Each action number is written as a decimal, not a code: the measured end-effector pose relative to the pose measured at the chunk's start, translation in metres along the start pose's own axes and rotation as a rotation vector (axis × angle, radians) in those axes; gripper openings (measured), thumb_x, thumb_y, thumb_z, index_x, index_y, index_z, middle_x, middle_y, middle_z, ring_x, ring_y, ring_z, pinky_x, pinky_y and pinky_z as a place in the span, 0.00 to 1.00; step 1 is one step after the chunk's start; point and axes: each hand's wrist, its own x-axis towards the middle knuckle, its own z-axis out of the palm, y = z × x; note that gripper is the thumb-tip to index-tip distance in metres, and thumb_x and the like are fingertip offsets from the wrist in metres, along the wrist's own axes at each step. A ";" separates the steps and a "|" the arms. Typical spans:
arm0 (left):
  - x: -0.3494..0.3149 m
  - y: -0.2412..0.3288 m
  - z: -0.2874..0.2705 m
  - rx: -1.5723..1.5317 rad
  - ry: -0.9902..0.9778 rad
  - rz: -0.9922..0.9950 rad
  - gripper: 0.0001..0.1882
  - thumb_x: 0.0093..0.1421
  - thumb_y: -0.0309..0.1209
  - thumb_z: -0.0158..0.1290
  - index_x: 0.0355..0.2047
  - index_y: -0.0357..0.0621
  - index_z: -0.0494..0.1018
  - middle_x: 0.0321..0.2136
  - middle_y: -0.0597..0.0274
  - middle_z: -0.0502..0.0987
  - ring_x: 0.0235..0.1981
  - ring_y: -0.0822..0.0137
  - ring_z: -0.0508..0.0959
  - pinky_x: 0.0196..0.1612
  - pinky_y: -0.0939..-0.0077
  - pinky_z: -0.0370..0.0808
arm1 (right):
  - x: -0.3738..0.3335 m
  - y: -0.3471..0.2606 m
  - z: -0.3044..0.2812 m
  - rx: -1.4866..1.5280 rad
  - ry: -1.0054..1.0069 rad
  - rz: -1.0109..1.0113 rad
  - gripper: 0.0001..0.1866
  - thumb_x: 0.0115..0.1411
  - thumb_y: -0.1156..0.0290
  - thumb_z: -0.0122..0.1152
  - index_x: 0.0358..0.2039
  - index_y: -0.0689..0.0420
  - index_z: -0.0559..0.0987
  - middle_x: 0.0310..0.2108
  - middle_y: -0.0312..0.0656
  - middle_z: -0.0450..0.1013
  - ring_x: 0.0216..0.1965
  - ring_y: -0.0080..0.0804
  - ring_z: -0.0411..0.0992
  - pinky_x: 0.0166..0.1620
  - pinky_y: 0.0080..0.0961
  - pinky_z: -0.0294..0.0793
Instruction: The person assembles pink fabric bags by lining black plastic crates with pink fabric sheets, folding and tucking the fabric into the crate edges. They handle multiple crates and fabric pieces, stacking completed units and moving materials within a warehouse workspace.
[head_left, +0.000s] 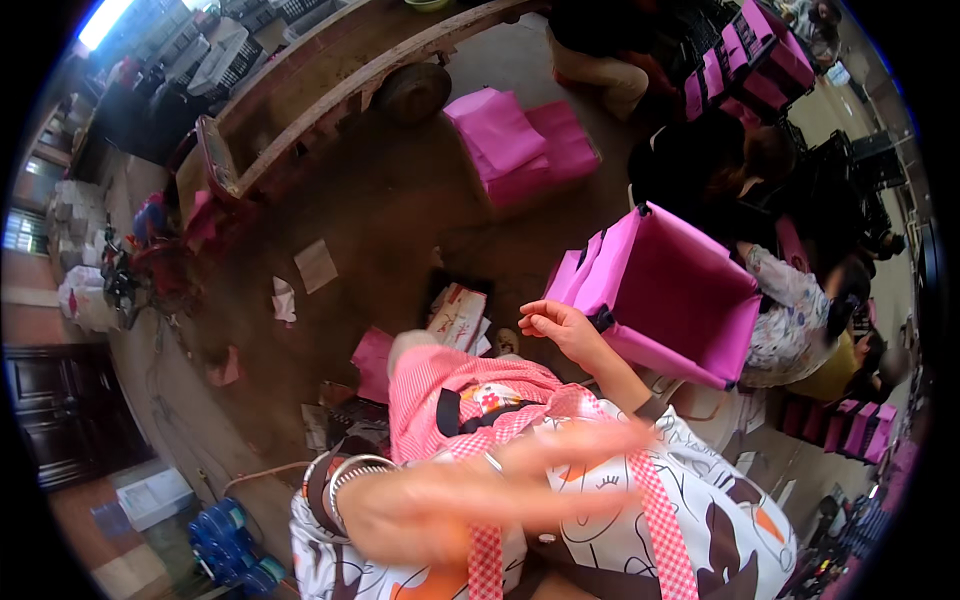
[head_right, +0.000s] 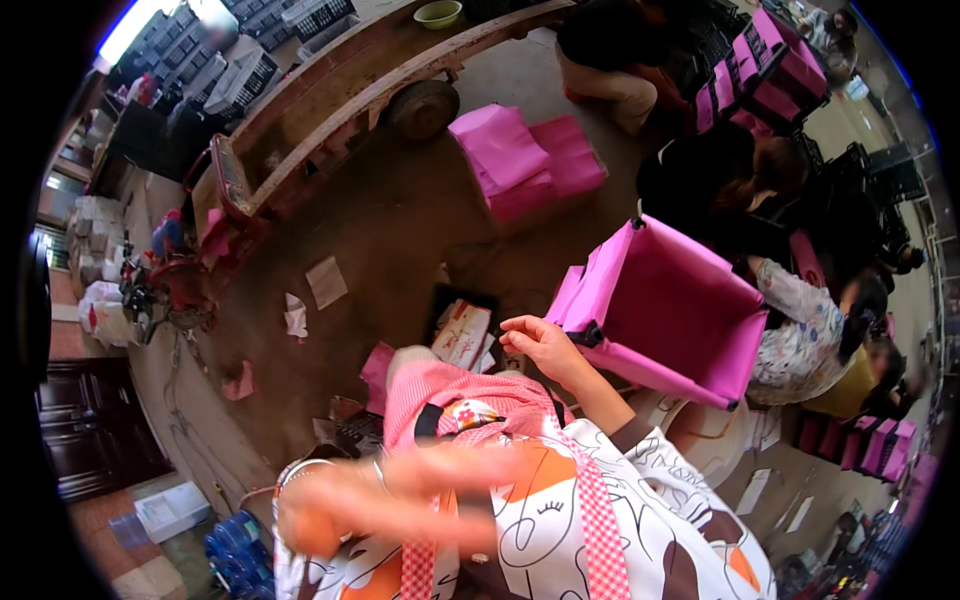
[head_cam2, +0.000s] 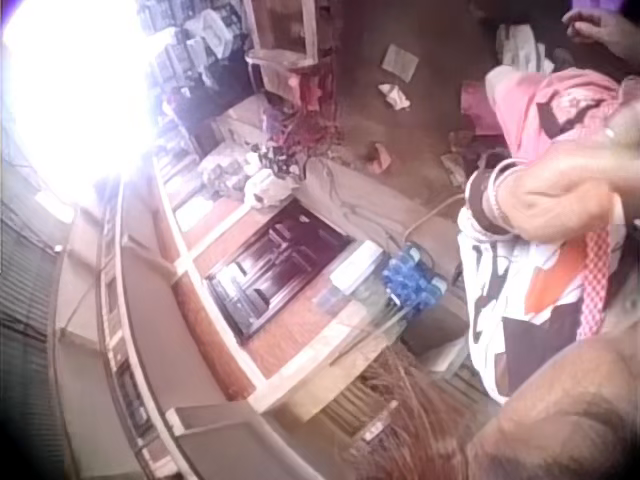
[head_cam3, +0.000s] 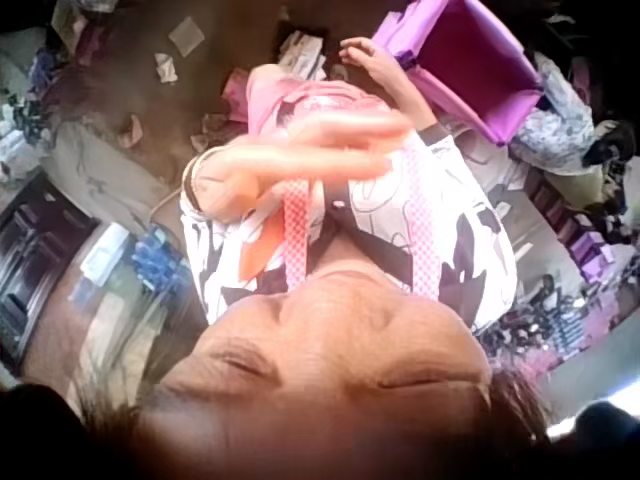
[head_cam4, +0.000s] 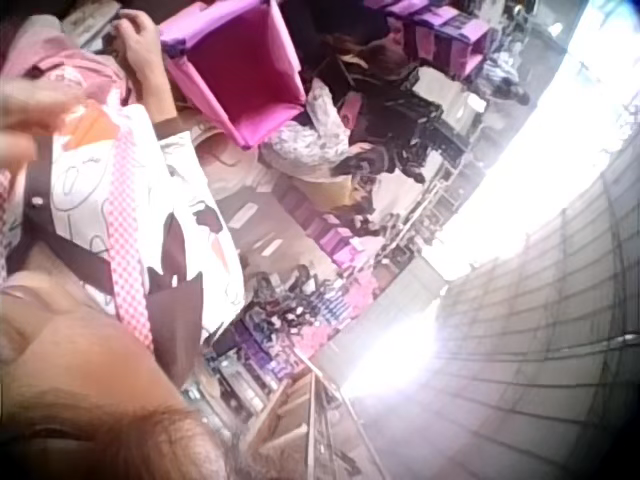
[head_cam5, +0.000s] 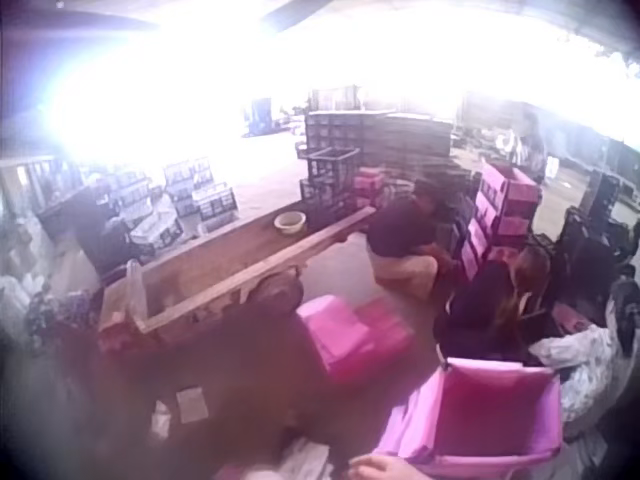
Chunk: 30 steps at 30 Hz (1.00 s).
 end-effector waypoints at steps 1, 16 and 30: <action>0.014 -0.016 0.002 -0.040 -0.114 0.123 0.32 0.62 0.53 0.41 0.51 0.36 0.69 0.60 0.31 0.51 0.65 0.39 0.47 0.61 0.39 0.42 | -0.008 -0.005 -0.009 0.010 0.049 -0.017 0.15 0.65 0.70 0.50 0.49 0.62 0.70 0.41 0.39 0.73 0.43 0.25 0.71 0.50 0.21 0.70; 0.037 0.056 -0.253 -0.184 -0.370 0.610 0.42 0.65 0.57 0.27 0.50 0.20 0.66 0.56 0.22 0.55 0.63 0.32 0.43 0.60 0.36 0.36 | 0.181 -0.066 -0.008 0.102 0.619 -0.087 0.13 0.65 0.70 0.49 0.46 0.62 0.73 0.37 0.41 0.75 0.37 0.24 0.74 0.43 0.19 0.71; -0.061 0.254 -0.554 -0.365 -0.197 0.591 0.37 0.66 0.54 0.32 0.48 0.28 0.71 0.54 0.21 0.58 0.62 0.26 0.43 0.59 0.33 0.40 | 0.486 -0.179 0.114 -0.028 0.492 0.194 0.14 0.64 0.68 0.49 0.48 0.61 0.72 0.38 0.40 0.74 0.38 0.24 0.73 0.44 0.20 0.72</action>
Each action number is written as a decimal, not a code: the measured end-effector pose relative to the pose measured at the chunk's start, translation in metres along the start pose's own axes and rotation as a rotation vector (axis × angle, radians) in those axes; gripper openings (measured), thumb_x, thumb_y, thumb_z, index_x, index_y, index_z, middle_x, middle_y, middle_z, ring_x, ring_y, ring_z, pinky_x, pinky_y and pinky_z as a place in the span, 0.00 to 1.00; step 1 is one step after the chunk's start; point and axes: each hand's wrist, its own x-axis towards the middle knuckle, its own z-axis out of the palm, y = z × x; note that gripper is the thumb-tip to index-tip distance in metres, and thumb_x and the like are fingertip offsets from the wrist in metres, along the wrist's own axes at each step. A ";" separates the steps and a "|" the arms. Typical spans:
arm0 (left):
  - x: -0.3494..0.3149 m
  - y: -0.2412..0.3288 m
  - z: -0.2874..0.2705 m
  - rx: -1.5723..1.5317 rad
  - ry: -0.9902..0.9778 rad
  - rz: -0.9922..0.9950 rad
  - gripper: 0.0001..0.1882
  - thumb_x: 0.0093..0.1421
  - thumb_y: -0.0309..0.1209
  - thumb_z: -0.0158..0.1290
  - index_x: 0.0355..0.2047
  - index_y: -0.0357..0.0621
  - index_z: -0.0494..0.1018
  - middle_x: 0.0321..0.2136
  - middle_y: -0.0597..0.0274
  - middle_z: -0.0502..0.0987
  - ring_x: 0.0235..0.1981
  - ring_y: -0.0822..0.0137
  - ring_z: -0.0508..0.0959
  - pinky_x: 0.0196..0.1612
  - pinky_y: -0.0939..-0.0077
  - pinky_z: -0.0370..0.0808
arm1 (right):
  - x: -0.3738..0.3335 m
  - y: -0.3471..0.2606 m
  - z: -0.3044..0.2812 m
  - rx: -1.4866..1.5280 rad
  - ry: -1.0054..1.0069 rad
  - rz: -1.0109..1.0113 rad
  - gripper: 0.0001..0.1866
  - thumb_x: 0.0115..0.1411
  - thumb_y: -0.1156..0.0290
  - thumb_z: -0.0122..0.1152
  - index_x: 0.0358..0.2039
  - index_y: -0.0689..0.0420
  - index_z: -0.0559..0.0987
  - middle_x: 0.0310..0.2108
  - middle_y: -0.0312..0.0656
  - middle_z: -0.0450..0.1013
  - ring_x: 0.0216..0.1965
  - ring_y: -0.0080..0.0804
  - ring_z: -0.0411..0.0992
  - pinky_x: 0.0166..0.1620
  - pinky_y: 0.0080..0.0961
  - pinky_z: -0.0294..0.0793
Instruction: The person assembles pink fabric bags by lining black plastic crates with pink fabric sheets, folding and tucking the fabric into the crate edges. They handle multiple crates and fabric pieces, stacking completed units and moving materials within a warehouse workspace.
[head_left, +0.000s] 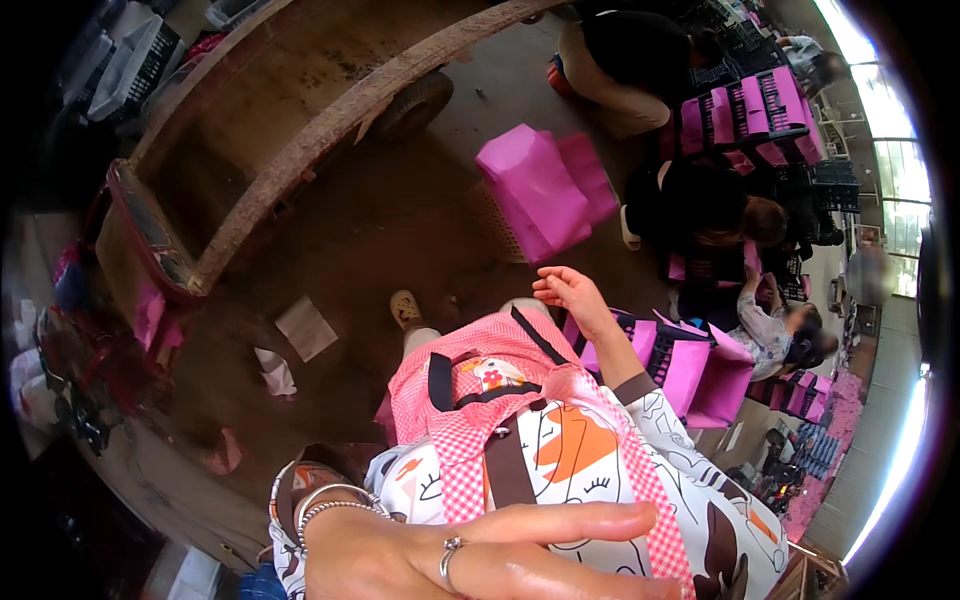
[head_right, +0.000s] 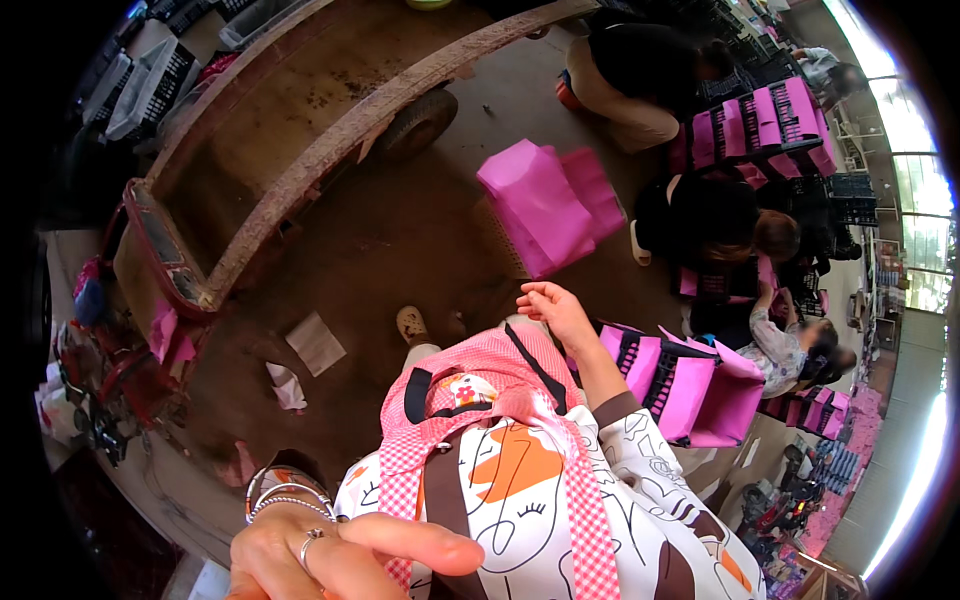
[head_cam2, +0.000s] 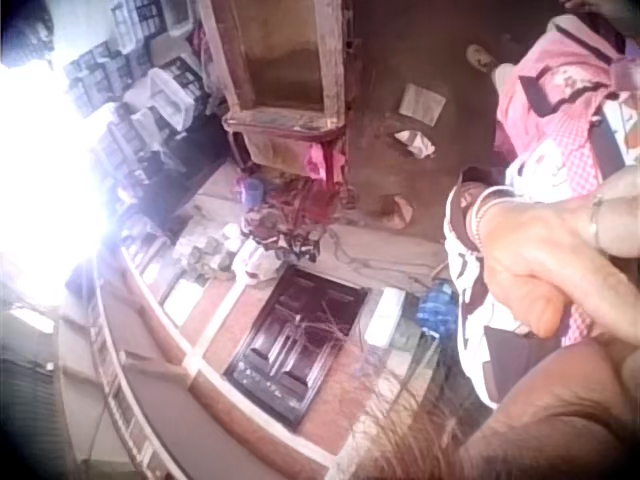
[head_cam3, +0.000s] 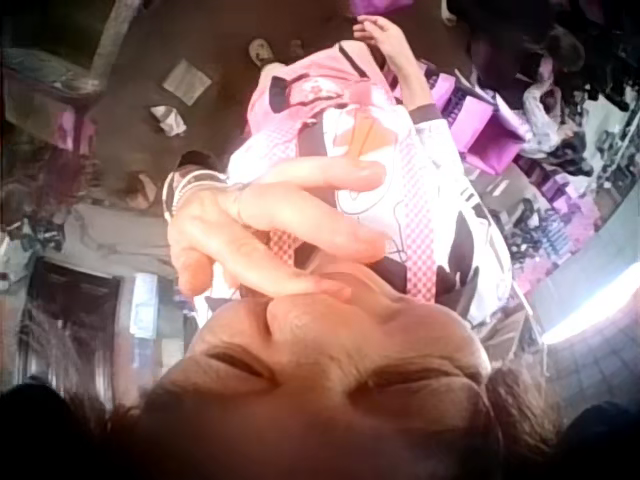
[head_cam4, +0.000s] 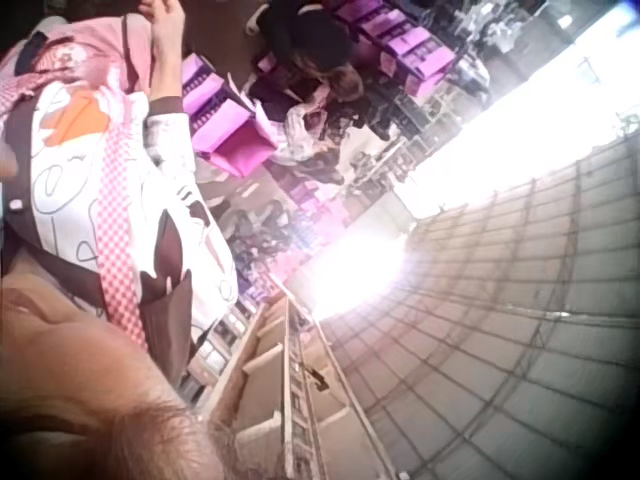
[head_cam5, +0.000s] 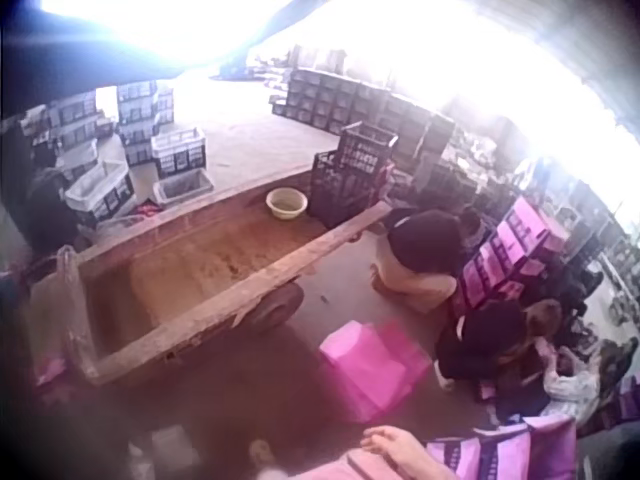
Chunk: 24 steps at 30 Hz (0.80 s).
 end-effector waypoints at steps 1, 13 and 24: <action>0.004 0.010 -0.007 -0.017 0.016 -0.037 0.35 0.66 0.54 0.33 0.48 0.30 0.72 0.54 0.21 0.58 0.62 0.26 0.43 0.58 0.33 0.41 | 0.008 -0.011 0.005 -0.003 0.019 0.005 0.14 0.65 0.68 0.49 0.48 0.61 0.72 0.38 0.40 0.74 0.38 0.24 0.73 0.43 0.20 0.72; 0.108 0.020 -0.255 0.599 0.673 -0.571 0.09 0.61 0.33 0.51 0.28 0.43 0.65 0.54 0.44 0.66 0.57 0.51 0.66 0.59 0.56 0.62 | 0.144 -0.043 -0.036 0.381 0.142 0.075 0.14 0.65 0.66 0.48 0.47 0.60 0.71 0.39 0.42 0.74 0.38 0.28 0.73 0.43 0.24 0.73; 0.067 -0.143 -0.627 0.723 1.036 -1.351 0.17 0.61 0.34 0.51 0.50 0.44 0.69 0.44 0.68 0.74 0.43 0.75 0.74 0.43 0.83 0.69 | 0.356 0.006 -0.059 0.945 0.188 0.445 0.13 0.63 0.63 0.49 0.41 0.58 0.72 0.38 0.44 0.74 0.41 0.36 0.73 0.45 0.33 0.72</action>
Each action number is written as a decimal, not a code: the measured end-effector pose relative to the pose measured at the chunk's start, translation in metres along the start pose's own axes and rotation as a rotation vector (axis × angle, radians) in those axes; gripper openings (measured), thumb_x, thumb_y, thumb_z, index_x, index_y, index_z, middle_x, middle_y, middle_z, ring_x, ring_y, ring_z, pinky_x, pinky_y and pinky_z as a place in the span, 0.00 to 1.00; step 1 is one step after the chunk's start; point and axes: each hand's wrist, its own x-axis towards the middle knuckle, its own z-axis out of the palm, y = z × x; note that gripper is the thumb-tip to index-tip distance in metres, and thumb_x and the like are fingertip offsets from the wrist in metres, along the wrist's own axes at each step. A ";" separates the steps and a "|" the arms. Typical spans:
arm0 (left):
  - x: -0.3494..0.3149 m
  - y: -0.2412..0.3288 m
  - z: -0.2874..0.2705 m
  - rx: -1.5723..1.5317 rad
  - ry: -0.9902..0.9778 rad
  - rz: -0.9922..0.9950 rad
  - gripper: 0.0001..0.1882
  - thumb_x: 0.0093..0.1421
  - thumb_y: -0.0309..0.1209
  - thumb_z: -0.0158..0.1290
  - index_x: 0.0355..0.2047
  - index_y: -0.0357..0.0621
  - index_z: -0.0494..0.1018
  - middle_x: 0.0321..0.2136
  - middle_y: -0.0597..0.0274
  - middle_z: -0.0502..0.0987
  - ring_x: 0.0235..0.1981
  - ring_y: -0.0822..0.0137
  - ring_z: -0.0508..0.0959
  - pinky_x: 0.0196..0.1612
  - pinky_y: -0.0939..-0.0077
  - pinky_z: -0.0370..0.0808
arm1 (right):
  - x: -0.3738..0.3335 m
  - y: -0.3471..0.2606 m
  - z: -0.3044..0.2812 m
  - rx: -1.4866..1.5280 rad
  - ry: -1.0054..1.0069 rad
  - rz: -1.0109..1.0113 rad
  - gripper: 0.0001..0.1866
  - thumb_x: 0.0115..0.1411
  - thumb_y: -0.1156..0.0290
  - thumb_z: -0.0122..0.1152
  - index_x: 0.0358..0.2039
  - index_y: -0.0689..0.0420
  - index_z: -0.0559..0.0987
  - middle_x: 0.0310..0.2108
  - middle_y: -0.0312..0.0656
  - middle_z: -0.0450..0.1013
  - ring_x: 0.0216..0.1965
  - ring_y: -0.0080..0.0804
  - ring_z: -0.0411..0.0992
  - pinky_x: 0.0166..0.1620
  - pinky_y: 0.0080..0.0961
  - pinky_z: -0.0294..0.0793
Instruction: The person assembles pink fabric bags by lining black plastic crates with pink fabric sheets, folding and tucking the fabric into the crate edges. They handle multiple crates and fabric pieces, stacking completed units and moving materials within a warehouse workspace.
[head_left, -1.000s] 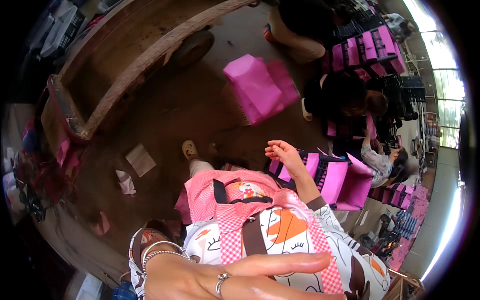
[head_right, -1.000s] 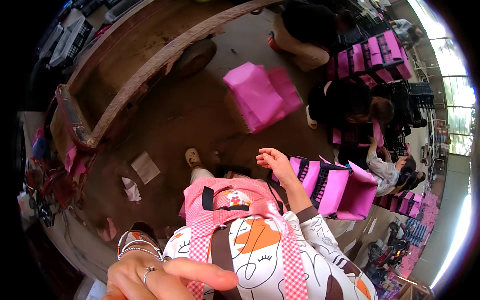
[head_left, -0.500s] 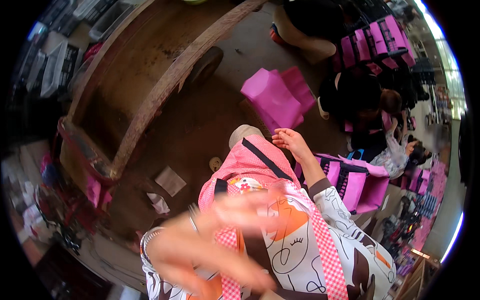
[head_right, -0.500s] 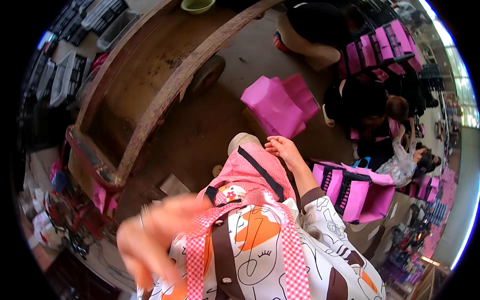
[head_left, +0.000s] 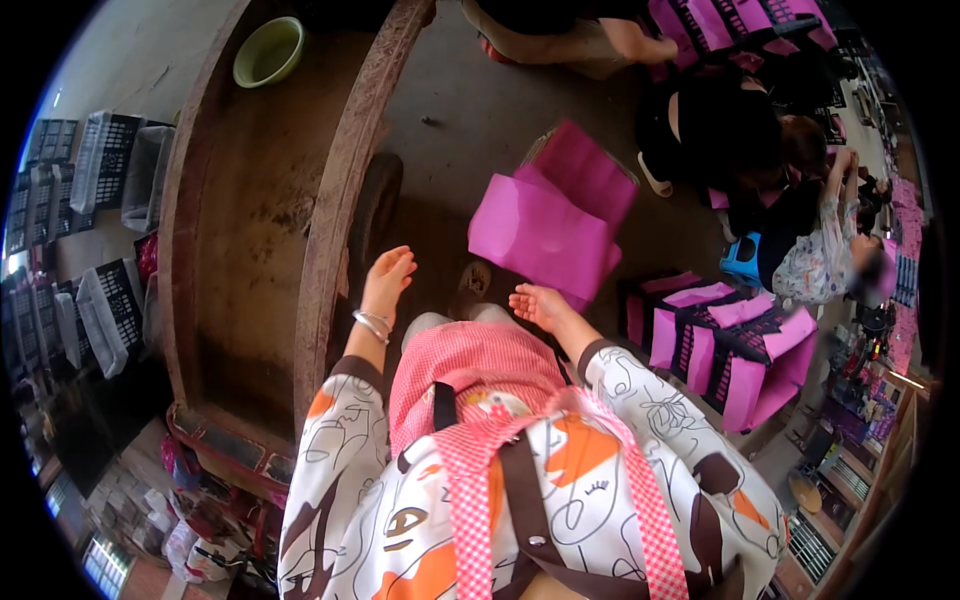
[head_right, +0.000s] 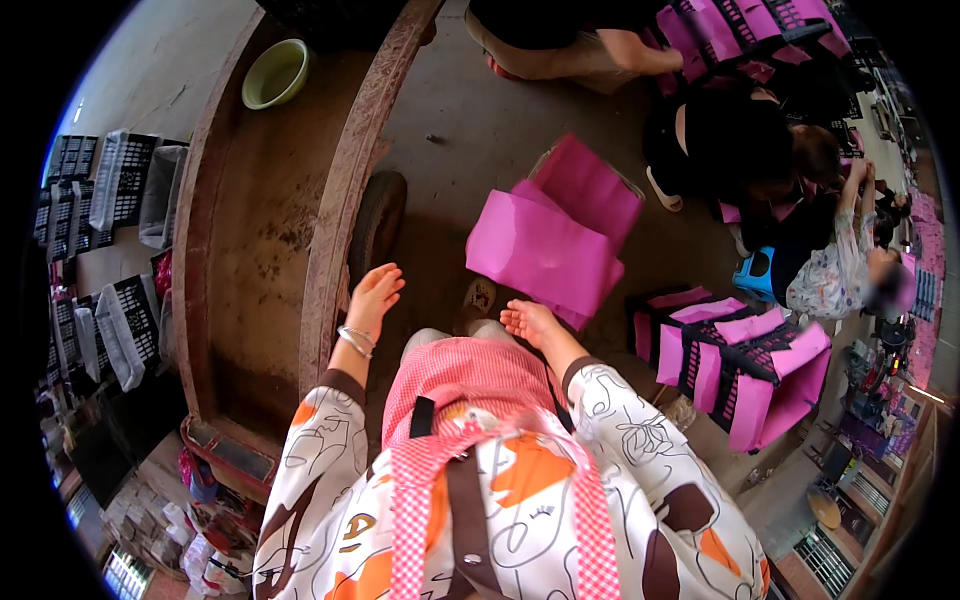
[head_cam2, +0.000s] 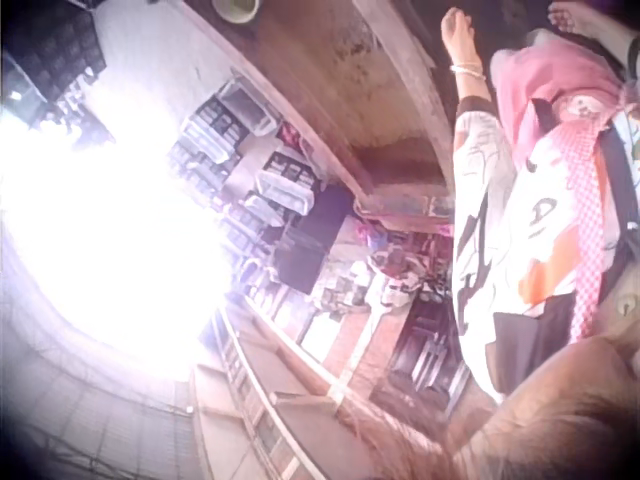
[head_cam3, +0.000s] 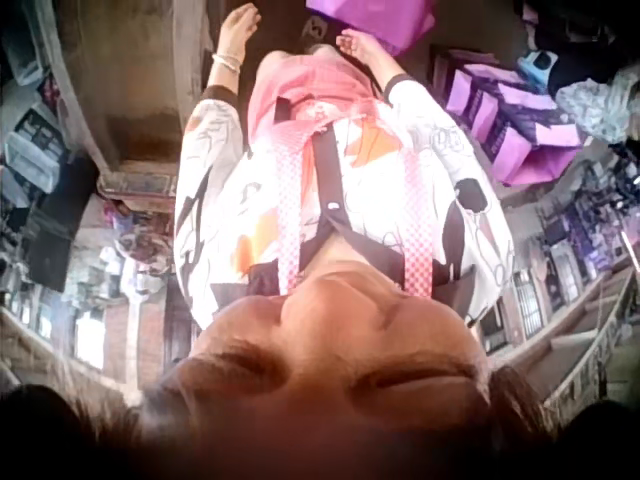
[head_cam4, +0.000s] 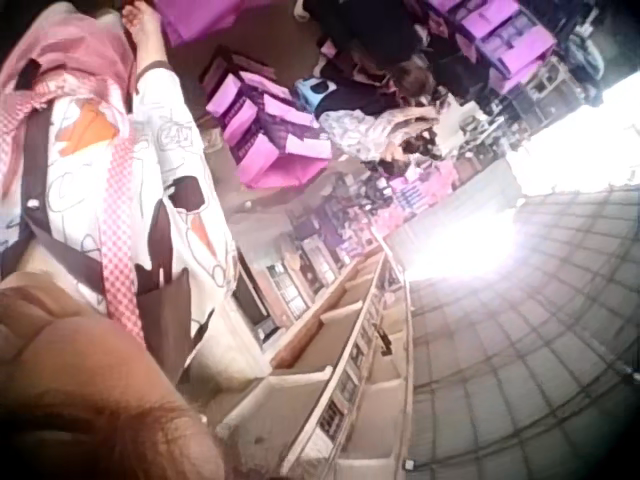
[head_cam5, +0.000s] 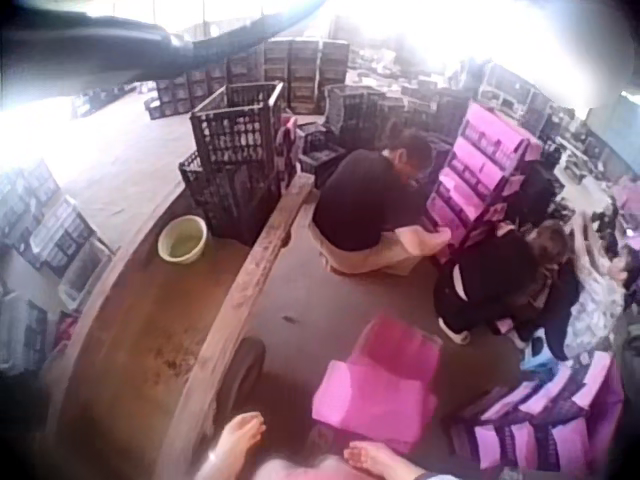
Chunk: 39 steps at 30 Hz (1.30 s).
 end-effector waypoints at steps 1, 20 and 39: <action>0.032 -0.025 0.005 0.000 -0.018 -0.053 0.19 0.60 0.34 0.53 0.51 0.44 0.68 0.45 0.67 0.74 0.42 0.75 0.74 0.43 0.83 0.68 | 0.012 0.006 -0.003 0.013 0.036 0.038 0.12 0.63 0.63 0.49 0.41 0.58 0.72 0.38 0.44 0.74 0.41 0.36 0.73 0.46 0.33 0.72; 0.284 -0.188 0.069 0.461 -0.411 -0.299 0.52 0.46 0.43 0.64 0.62 0.30 0.47 0.47 0.44 0.72 0.47 0.61 0.74 0.50 0.74 0.70 | 0.209 0.013 0.084 0.960 0.229 -0.138 0.40 0.59 0.47 0.54 0.61 0.61 0.52 0.61 0.46 0.53 0.62 0.43 0.53 0.63 0.41 0.54; 0.244 -0.122 0.151 0.530 -0.120 -0.301 0.34 0.47 0.45 0.62 0.44 0.27 0.66 0.33 0.45 0.78 0.34 0.61 0.80 0.37 0.71 0.76 | 0.177 0.011 0.052 1.271 0.446 -0.270 0.14 0.62 0.63 0.54 0.44 0.59 0.73 0.37 0.39 0.76 0.37 0.30 0.76 0.41 0.29 0.78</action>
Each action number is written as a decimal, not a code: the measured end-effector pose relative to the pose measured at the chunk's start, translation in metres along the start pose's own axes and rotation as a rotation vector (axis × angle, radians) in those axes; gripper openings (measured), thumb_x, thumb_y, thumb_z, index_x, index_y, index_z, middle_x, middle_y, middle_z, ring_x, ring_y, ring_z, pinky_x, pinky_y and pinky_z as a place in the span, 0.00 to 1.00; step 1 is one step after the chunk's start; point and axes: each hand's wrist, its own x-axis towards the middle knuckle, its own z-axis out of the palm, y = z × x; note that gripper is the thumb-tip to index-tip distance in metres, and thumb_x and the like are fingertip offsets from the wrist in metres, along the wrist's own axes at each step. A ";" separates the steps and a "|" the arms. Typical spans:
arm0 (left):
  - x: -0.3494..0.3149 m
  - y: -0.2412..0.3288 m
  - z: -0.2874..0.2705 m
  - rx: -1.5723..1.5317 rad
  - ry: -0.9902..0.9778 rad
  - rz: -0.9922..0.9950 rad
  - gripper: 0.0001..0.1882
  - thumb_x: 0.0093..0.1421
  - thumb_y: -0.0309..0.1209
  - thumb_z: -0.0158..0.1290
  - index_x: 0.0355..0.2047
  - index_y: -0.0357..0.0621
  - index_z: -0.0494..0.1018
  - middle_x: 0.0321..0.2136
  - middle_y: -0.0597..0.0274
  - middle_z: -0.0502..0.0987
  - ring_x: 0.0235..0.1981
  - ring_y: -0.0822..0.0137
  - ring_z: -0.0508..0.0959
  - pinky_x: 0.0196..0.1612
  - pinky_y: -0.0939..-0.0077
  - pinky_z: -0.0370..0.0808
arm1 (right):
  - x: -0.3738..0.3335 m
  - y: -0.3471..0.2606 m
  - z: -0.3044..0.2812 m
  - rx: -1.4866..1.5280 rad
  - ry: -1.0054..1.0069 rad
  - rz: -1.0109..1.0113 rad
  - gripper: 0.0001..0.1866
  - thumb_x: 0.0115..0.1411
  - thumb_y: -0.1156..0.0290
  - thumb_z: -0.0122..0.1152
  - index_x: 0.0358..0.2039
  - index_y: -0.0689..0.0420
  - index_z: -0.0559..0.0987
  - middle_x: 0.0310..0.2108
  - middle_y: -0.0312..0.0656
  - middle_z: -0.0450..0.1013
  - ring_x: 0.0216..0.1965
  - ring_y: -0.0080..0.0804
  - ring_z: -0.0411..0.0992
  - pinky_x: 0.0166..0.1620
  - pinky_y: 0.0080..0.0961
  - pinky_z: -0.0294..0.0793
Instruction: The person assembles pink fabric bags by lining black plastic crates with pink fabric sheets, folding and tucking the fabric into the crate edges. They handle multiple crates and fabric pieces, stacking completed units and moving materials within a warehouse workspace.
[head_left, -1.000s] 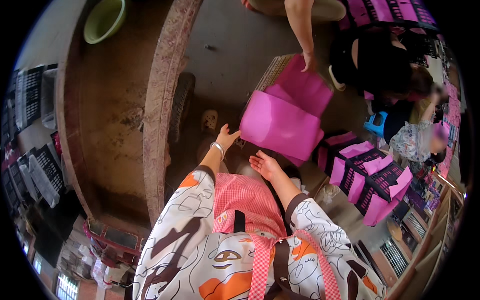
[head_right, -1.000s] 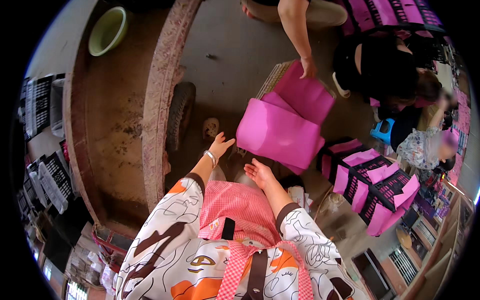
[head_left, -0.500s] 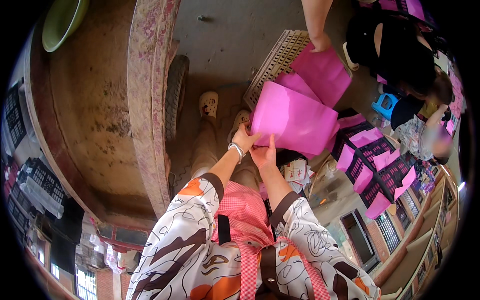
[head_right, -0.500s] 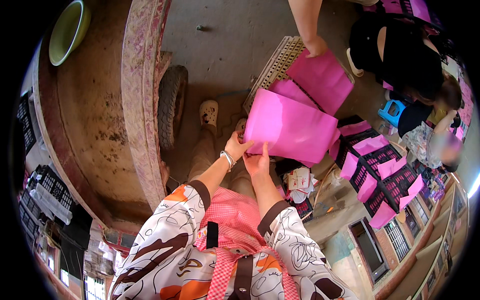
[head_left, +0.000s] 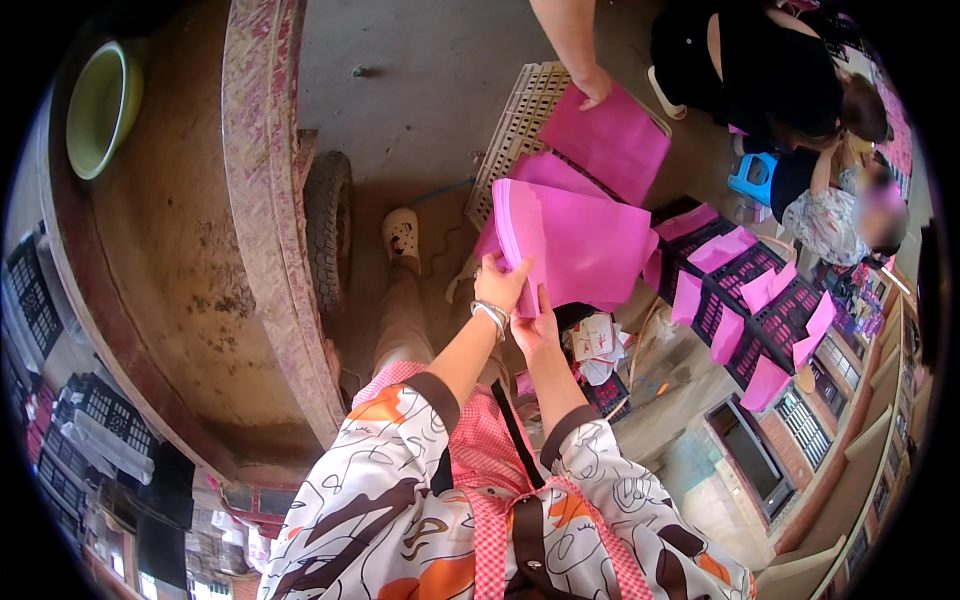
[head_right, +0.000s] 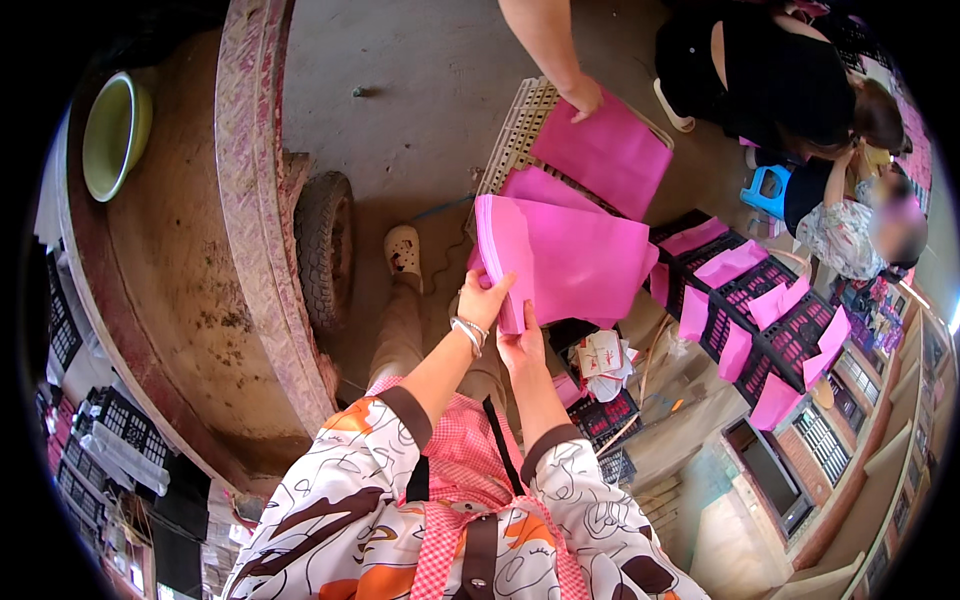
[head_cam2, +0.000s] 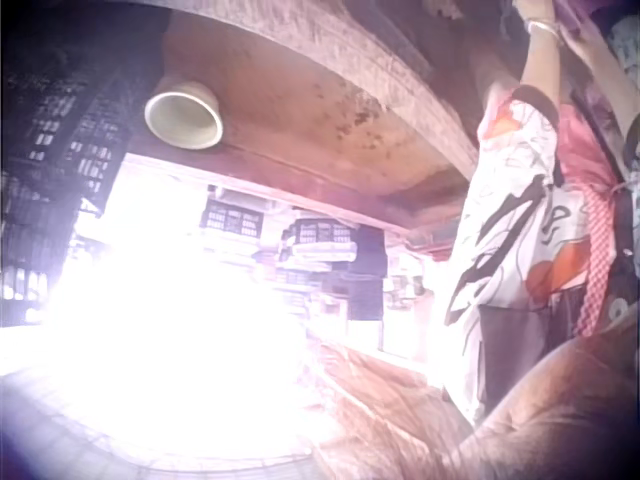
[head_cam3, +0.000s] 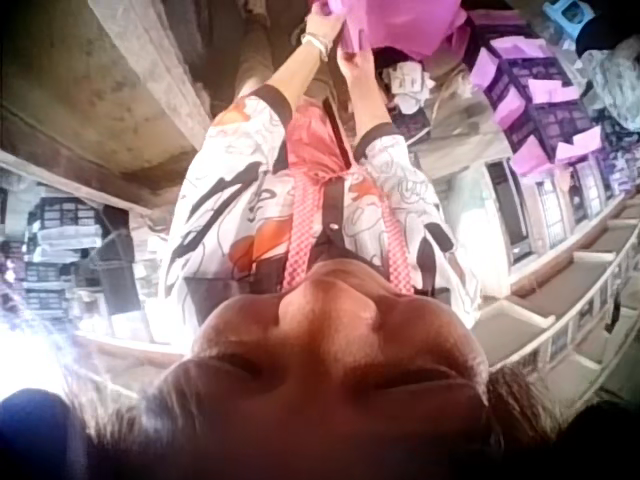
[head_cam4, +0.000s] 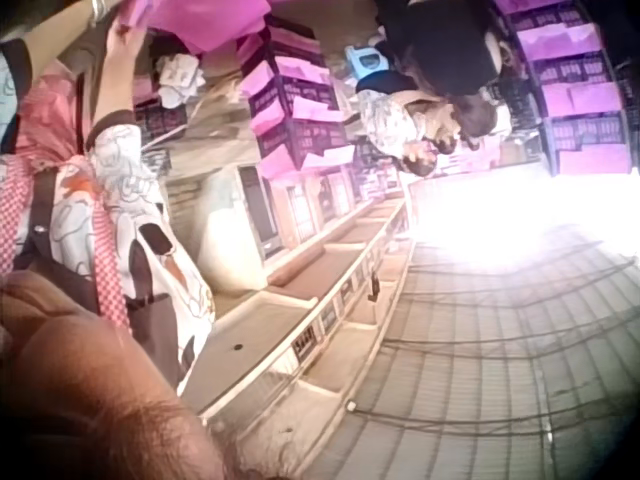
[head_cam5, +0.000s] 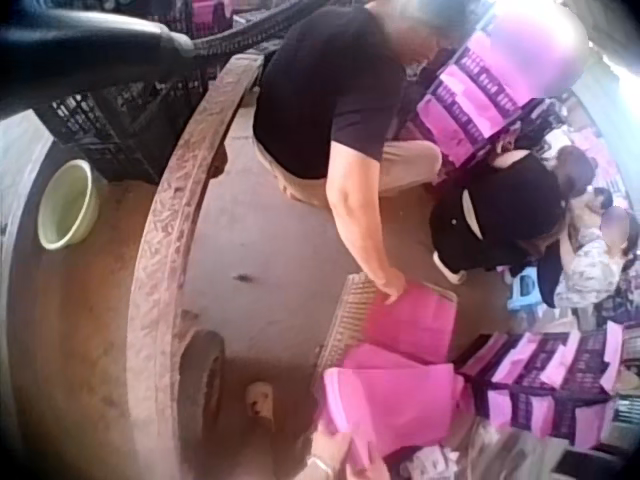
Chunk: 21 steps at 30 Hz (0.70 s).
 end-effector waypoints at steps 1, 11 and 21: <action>-0.003 0.012 0.000 -0.127 -0.060 -0.018 0.33 0.48 0.45 0.62 0.44 0.29 0.67 0.33 0.47 0.78 0.34 0.61 0.80 0.37 0.71 0.76 | -0.015 -0.005 0.013 -0.015 0.036 -0.001 0.12 0.62 0.65 0.54 0.42 0.58 0.74 0.36 0.37 0.76 0.35 0.28 0.76 0.38 0.23 0.79; -0.105 0.078 0.093 0.788 -0.406 0.510 0.21 0.52 0.27 0.48 0.46 0.33 0.61 0.34 0.42 0.76 0.31 0.50 0.80 0.34 0.60 0.77 | -0.070 -0.057 -0.017 -0.003 -0.342 -0.011 0.30 0.63 0.57 0.46 0.61 0.61 0.57 0.57 0.46 0.63 0.56 0.41 0.65 0.54 0.39 0.69; -0.210 0.119 0.175 0.855 -0.730 0.791 0.38 0.47 0.21 0.47 0.60 0.29 0.51 0.43 0.37 0.73 0.34 0.50 0.80 0.34 0.63 0.78 | -0.080 -0.136 -0.046 0.970 -0.733 0.313 0.31 0.62 0.65 0.50 0.61 0.65 0.56 0.56 0.52 0.64 0.55 0.40 0.66 0.54 0.36 0.70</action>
